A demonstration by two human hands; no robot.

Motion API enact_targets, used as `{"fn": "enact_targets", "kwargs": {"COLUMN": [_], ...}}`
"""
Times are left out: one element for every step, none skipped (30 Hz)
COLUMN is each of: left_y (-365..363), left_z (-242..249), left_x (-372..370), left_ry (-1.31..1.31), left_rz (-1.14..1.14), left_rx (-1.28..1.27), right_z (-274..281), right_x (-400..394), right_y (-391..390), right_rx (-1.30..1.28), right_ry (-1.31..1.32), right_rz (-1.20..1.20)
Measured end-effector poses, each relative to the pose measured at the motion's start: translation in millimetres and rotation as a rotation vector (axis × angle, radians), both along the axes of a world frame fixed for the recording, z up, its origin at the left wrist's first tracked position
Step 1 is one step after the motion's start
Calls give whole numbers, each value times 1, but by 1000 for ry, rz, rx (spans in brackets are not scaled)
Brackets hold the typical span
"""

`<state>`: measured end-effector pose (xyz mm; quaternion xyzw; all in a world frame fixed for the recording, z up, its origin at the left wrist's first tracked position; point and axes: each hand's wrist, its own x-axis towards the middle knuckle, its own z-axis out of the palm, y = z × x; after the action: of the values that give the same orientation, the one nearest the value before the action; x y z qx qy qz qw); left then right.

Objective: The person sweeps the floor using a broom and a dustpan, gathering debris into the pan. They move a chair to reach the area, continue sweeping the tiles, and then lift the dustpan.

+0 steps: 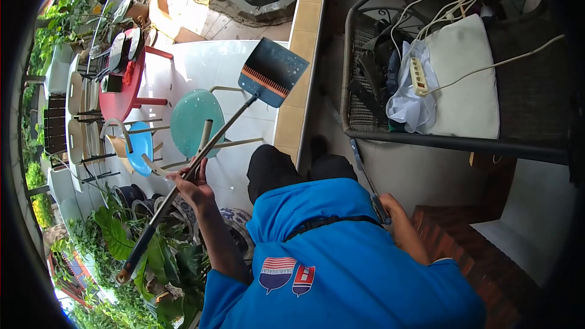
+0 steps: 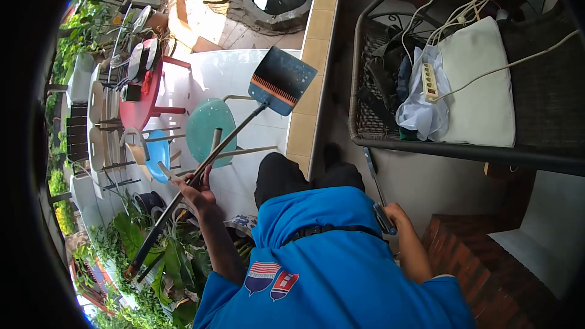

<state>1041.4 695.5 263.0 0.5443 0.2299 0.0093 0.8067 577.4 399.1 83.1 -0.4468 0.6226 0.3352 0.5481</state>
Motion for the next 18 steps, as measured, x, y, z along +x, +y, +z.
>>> {"fn": "enact_targets", "kwargs": {"left_y": [-8,-13,-14,-15,-18,-24,-32,-40,-45,-52,-59,-66,-65,-66,-73,-81,-91,-109], "left_z": [8,15,15,16,17,21,27,30,30,29,28,25,15,2,-6,-11,-16,-17], "left_x": [15,29,45,62,77,89,103,119,134,149,165,182,204,224,244,264,283,298], "left_ry": [-6,-12,-51,-92,-128,-120,-113,-106,-104,-103,-102,-102,-104,-97,-89,-80,-46,-45], "left_rz": [-6,-12,-26,-41,-56,-31,-11,5,-14,-2,11,24,-9,3,15,24,10,72], "left_rx": [3,6,5,2,-6,1,5,7,1,10,16,22,9,17,24,30,36,62], "right_z": [-26,-26,-25,-16,-5,-2,-1,-2,-7,-12,-16,-17,-20,-24,-27,-29,-29,-28], "right_x": [-19,-25,-27,-18,-9,-7,-10,-12,-13,-12,-12,-9,-5,1,9,21,29,38], "right_y": [4,11,14,14,16,19,25,32,37,41,45,48,54,58,62,67,74,80], "right_rx": [-11,-10,-12,-17,-19,-47,-77,-109,-114,-118,-126,-132,-140,-150,-93,-35,-78,-120], "right_ry": [-10,12,31,49,97,70,43,15,35,58,81,78,73,69,148,225,185,146], "right_rz": [35,53,71,88,198,200,197,189,219,249,279,308,333,357,267,173,184,197]}}
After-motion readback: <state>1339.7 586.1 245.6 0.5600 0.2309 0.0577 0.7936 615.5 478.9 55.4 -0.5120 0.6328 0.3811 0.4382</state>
